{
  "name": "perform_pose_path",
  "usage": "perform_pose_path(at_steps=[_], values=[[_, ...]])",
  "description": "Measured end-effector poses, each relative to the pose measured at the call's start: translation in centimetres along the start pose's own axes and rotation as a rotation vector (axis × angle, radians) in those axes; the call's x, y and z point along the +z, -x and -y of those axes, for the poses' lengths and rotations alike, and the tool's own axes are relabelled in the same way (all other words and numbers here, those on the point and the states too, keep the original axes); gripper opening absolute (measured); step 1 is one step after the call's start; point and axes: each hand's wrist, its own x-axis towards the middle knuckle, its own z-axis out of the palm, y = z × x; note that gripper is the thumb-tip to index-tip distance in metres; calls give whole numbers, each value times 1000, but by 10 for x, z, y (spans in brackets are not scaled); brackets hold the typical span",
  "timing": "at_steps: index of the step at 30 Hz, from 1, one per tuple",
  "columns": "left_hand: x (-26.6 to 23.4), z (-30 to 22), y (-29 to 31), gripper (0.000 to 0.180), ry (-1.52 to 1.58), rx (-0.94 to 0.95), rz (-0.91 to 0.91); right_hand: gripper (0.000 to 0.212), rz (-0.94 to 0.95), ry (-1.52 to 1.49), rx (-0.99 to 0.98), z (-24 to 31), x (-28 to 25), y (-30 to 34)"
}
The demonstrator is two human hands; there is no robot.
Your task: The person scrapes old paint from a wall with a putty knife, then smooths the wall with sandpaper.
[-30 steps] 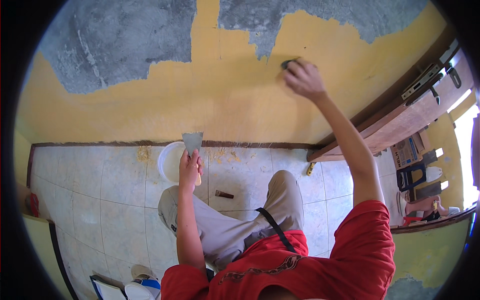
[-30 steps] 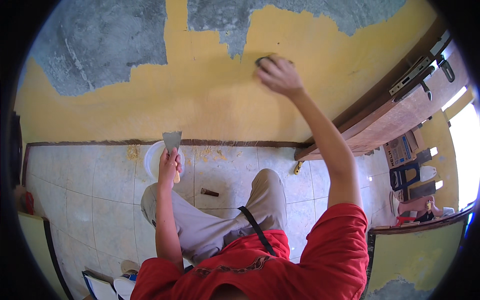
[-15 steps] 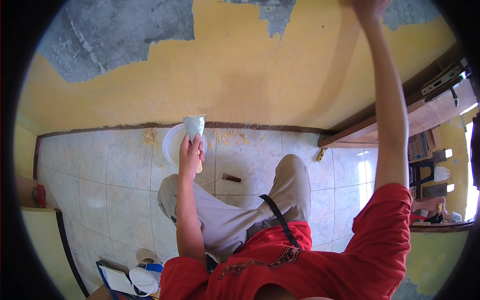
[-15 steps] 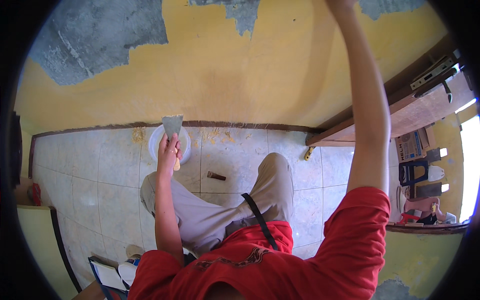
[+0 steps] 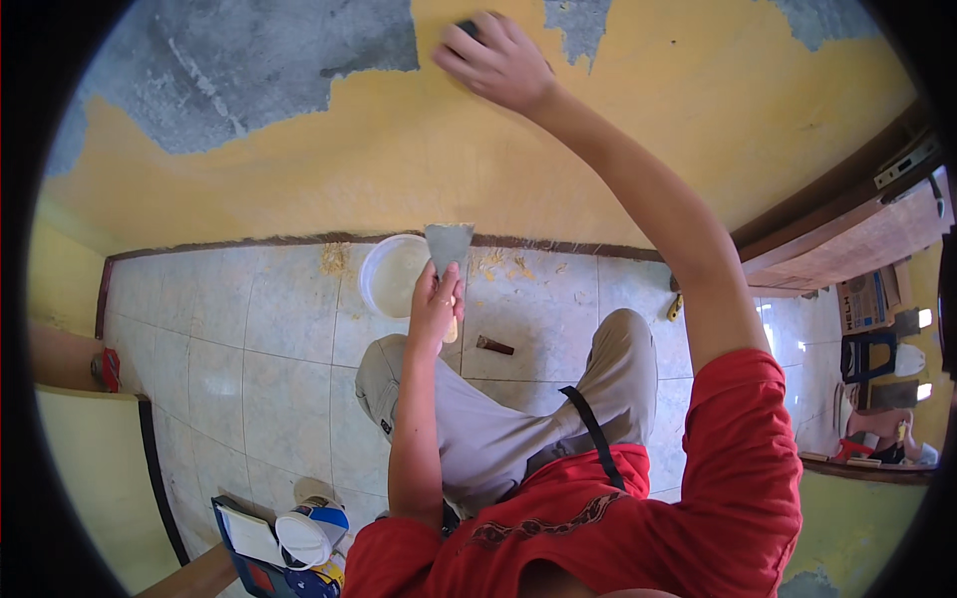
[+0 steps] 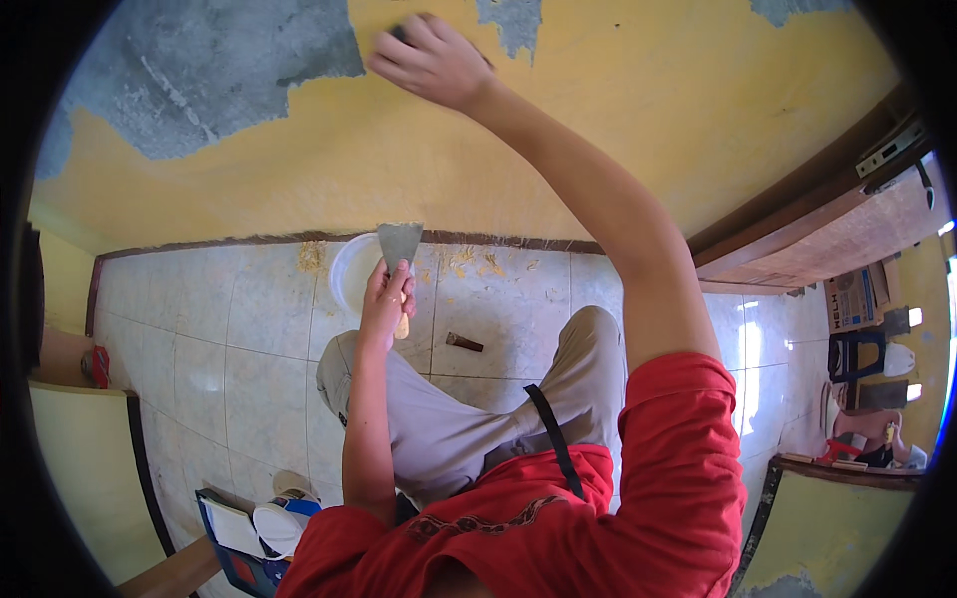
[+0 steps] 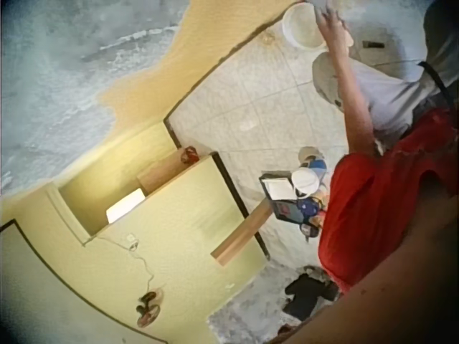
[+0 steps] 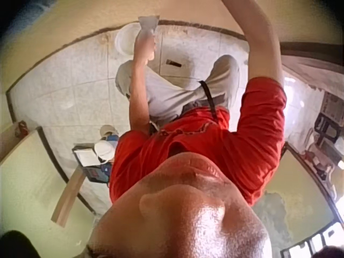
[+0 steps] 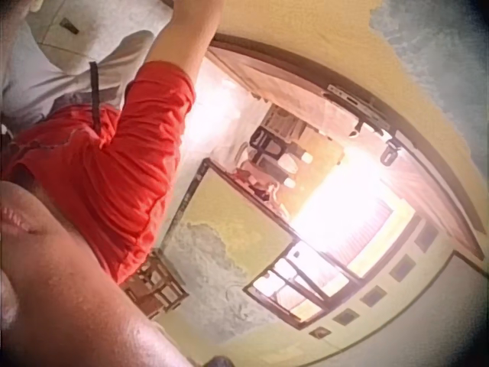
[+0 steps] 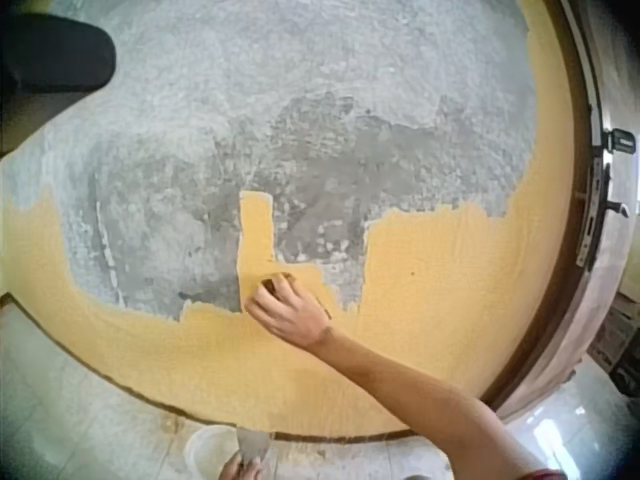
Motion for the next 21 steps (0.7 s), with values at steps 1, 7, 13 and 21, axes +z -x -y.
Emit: perform_pose_path(at_steps=[1,7,13,21], values=[[-4,2,0,16,27,-4,-44,20,-26,-68,-20,-5,0,-25],[-6,2,-7,16,2,-18,-40,16,-115,105,105,-105,-33,-80],[-6,-4,-12,19,-45,-16,-26,21,-57,9,65,-62,-44,-35],[-23,9,-10,17,2,-25,-64,28,297,-232,9,-20,-63,157]])
